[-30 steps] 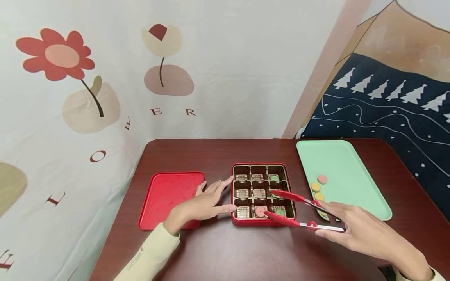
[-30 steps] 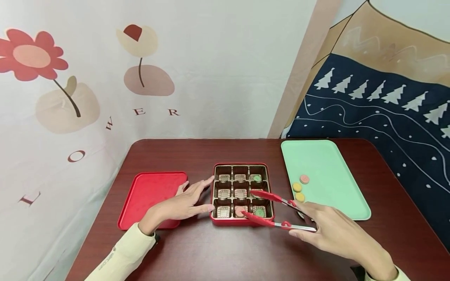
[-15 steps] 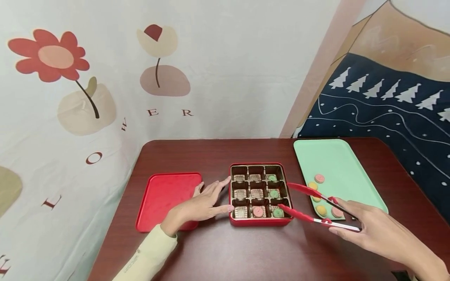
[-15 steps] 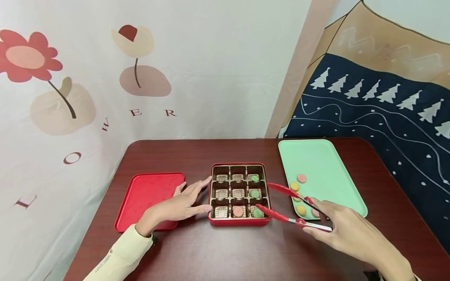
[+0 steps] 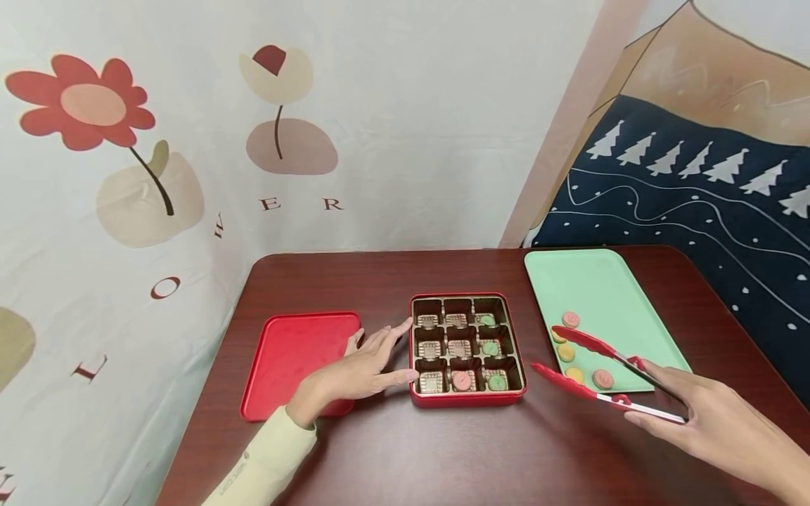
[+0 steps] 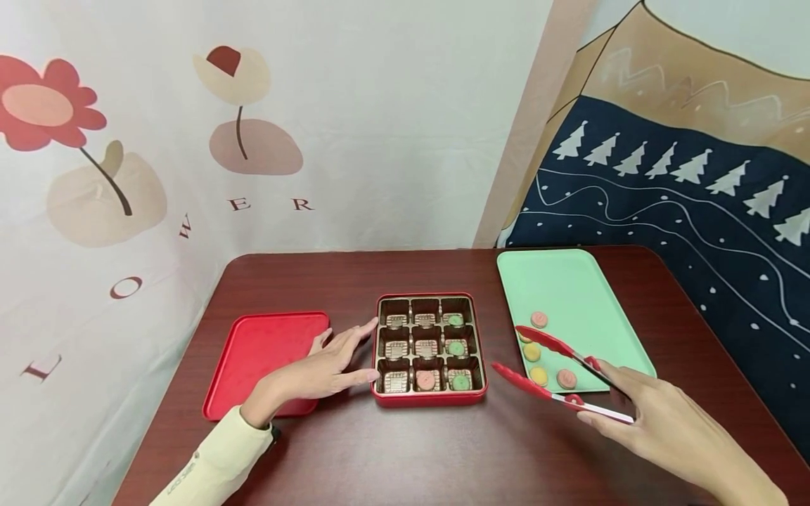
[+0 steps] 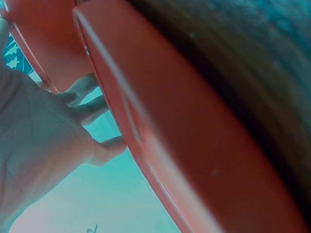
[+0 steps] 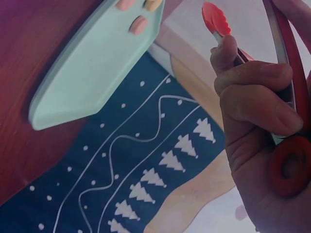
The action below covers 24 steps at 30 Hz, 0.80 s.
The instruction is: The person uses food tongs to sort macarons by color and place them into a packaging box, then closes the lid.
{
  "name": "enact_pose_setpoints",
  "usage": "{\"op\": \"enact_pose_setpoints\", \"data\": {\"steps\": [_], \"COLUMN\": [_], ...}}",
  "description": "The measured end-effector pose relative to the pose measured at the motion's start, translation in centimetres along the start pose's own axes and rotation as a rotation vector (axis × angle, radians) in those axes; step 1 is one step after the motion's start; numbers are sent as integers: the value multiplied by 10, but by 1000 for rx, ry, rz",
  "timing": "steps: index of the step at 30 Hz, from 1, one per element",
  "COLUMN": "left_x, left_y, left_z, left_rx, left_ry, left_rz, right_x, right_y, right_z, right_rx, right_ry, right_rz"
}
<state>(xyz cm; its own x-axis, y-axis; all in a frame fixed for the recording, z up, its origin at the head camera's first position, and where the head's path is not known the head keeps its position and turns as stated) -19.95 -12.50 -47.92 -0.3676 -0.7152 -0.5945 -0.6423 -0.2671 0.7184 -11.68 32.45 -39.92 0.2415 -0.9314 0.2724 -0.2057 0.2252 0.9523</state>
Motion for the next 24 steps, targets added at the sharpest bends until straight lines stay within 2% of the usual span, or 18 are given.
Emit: {"op": "enact_pose_setpoints", "data": {"steps": [4,10,17,24], "left_x": [-2,-2,-3,2], "left_y": [0,-1,-1,-1], "left_z": [1,3,5,1], "left_rx": [1,0,-7,-15], "left_ry": [-4,3,-13,0], "left_rz": [1,3,5,7], "right_x": [-16,-36,-57,-64], "right_y": [0,1,-4,-7], "right_z": [-4,-14,-23,-28], "right_rx": [36,41,125,134], "right_ry": [-52,-93,-208,-223], "right_rz": [-31,-76,-45,-22]}}
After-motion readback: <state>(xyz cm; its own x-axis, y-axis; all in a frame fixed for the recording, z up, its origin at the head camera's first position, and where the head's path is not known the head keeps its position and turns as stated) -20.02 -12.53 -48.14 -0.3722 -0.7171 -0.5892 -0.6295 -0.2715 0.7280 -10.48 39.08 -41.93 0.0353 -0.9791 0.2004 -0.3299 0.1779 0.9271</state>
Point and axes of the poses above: each hand's wrist, its own z-axis towards the middle knuckle, its own y-axis out of the back of the hand, x = y × z, the point moved 8 cm from there along z, towards the middle knuckle, and after that the axes turned 12 degrees about x, right-handed, at the moved point
